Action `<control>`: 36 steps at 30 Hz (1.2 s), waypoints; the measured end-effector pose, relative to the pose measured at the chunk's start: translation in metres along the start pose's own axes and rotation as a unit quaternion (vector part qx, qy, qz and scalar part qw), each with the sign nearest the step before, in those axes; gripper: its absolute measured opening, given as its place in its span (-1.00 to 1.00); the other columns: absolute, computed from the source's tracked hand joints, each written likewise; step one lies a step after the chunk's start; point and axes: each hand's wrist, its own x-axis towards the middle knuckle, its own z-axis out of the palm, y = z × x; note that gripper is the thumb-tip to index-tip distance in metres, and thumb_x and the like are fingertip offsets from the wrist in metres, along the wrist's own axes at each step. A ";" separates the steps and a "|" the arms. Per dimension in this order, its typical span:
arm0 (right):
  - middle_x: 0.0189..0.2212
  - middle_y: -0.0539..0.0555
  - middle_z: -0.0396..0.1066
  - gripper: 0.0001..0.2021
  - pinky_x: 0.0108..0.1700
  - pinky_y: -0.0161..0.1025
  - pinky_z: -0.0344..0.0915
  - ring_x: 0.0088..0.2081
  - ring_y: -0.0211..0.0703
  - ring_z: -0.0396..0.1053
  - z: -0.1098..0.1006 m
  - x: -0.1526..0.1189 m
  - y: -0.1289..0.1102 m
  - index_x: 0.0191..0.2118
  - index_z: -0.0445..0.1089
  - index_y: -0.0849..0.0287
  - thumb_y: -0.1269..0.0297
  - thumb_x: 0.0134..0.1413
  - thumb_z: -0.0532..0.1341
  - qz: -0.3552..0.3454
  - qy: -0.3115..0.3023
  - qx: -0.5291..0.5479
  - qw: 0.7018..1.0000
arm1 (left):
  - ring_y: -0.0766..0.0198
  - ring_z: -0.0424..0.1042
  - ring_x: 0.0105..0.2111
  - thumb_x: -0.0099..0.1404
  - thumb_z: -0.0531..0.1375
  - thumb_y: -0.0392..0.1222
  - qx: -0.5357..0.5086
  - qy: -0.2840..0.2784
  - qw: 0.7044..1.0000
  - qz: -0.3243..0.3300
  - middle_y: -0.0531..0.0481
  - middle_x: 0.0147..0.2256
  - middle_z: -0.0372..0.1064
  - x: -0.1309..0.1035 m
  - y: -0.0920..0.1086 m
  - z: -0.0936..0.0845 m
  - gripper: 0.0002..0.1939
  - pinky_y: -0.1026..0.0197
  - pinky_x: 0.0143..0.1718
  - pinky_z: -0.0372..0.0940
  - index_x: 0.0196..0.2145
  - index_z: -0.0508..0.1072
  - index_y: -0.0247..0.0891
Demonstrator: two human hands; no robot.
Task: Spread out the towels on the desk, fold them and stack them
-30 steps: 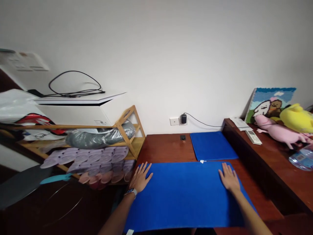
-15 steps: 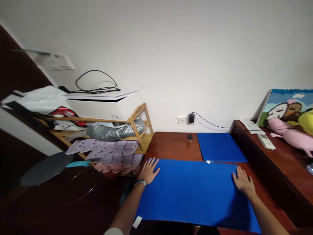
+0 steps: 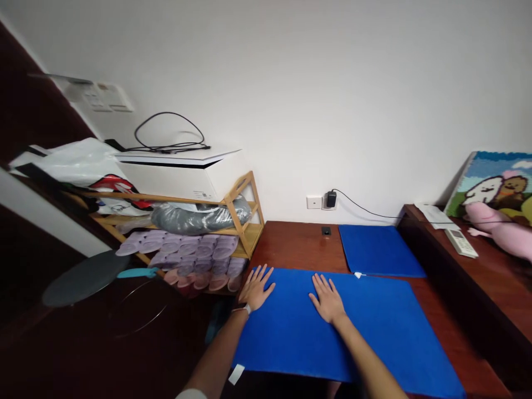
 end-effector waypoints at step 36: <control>0.46 0.02 0.09 -0.33 0.49 0.15 -0.07 0.48 0.06 -0.02 0.006 -0.205 0.060 0.49 0.09 -0.01 -0.12 0.38 -0.11 0.102 0.078 0.014 0.992 | 0.03 -0.02 0.46 0.55 -0.09 0.00 0.018 0.020 0.997 -0.067 0.00 0.48 -0.07 -0.238 0.075 -0.028 -0.36 -0.22 0.43 0.08 0.51 -0.09 0.03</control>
